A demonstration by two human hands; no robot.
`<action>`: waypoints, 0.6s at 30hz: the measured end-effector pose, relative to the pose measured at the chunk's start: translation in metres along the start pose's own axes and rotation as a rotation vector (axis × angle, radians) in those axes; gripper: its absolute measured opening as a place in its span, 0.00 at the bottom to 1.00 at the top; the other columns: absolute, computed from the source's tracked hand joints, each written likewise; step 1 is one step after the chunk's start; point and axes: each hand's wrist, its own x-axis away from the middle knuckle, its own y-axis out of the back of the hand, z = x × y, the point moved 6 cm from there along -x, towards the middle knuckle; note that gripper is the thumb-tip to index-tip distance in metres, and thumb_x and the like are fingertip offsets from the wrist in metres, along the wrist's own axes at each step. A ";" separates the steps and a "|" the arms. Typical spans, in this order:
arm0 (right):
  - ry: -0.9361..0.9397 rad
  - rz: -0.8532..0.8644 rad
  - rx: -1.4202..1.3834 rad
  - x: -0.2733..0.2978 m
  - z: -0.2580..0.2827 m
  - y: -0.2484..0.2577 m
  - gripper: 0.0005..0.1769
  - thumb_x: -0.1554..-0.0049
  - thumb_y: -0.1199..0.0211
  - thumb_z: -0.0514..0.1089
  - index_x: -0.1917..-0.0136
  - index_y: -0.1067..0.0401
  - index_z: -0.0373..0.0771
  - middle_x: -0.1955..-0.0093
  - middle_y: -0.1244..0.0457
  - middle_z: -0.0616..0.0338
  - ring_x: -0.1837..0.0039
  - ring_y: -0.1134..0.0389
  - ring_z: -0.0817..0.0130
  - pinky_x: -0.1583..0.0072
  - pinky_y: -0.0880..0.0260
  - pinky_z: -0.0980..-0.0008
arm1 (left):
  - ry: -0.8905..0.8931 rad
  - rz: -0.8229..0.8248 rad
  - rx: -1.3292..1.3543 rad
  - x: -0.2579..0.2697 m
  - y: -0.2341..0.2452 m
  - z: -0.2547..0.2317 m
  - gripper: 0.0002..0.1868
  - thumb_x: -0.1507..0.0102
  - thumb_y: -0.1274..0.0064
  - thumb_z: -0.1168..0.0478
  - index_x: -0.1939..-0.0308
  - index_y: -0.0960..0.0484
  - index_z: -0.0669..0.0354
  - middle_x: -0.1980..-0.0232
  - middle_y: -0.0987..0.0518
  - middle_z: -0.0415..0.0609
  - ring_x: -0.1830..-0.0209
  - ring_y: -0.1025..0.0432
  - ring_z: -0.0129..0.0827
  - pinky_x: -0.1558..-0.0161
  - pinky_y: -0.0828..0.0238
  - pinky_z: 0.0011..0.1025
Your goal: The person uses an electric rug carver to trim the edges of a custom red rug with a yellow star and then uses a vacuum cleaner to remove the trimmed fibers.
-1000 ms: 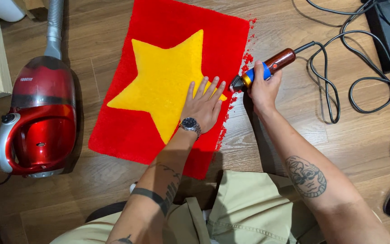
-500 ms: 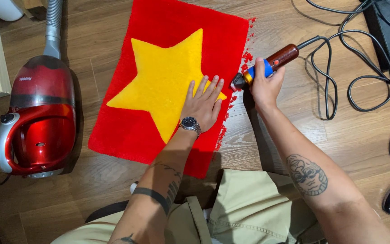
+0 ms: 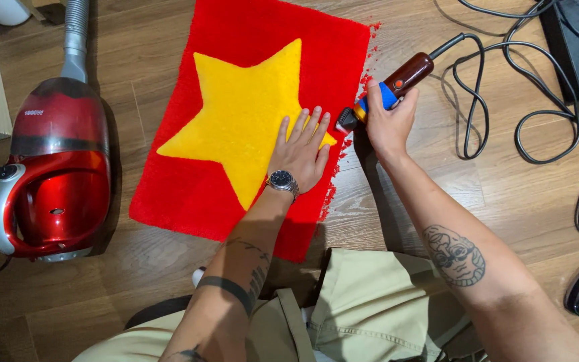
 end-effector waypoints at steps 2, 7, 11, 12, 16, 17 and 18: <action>-0.012 0.009 -0.005 0.004 0.003 0.001 0.23 0.39 0.29 0.53 0.47 0.38 0.37 0.53 0.36 0.57 0.53 0.33 0.72 0.50 0.29 0.68 | -0.002 -0.003 0.003 0.000 0.000 0.000 0.34 0.29 0.65 0.47 0.19 0.47 0.49 0.17 0.47 0.48 0.16 0.56 0.41 0.21 0.70 0.50; 0.019 0.028 0.057 0.011 0.005 0.004 0.23 0.38 0.29 0.53 0.46 0.37 0.37 0.52 0.36 0.56 0.53 0.33 0.72 0.50 0.30 0.68 | -0.007 -0.001 -0.006 0.000 0.000 0.001 0.34 0.28 0.66 0.47 0.19 0.47 0.50 0.17 0.47 0.48 0.16 0.56 0.41 0.21 0.69 0.50; -0.079 0.076 -0.015 0.017 0.010 0.007 0.23 0.39 0.31 0.54 0.46 0.38 0.38 0.54 0.36 0.58 0.55 0.33 0.74 0.52 0.30 0.70 | 0.001 -0.001 -0.004 -0.006 -0.004 0.003 0.33 0.28 0.66 0.47 0.19 0.47 0.50 0.17 0.47 0.47 0.16 0.56 0.40 0.20 0.70 0.50; -0.040 0.046 -0.015 0.015 0.005 0.009 0.23 0.38 0.30 0.53 0.46 0.38 0.37 0.54 0.36 0.59 0.54 0.34 0.74 0.51 0.30 0.70 | 0.009 -0.007 -0.004 -0.009 -0.006 0.005 0.33 0.28 0.66 0.47 0.19 0.47 0.50 0.17 0.47 0.47 0.16 0.56 0.41 0.21 0.70 0.50; 0.001 -0.002 -0.037 0.007 -0.005 0.015 0.22 0.36 0.30 0.52 0.43 0.38 0.37 0.53 0.36 0.61 0.54 0.33 0.76 0.53 0.29 0.72 | 0.036 -0.017 -0.015 -0.026 -0.003 0.010 0.33 0.28 0.66 0.47 0.20 0.46 0.50 0.17 0.48 0.47 0.17 0.56 0.42 0.22 0.69 0.51; 0.000 -0.003 -0.037 0.006 -0.002 0.014 0.22 0.36 0.30 0.52 0.43 0.38 0.37 0.53 0.36 0.61 0.54 0.33 0.76 0.53 0.29 0.72 | 0.035 -0.015 -0.015 -0.028 -0.005 0.011 0.33 0.28 0.66 0.47 0.20 0.46 0.50 0.17 0.48 0.47 0.17 0.56 0.42 0.22 0.69 0.51; -0.065 0.013 -0.075 0.005 -0.002 0.013 0.22 0.36 0.31 0.52 0.44 0.39 0.38 0.56 0.36 0.61 0.58 0.34 0.76 0.57 0.31 0.72 | 0.042 -0.024 -0.020 -0.030 -0.006 0.013 0.33 0.28 0.66 0.47 0.20 0.46 0.50 0.17 0.48 0.47 0.17 0.56 0.42 0.22 0.69 0.51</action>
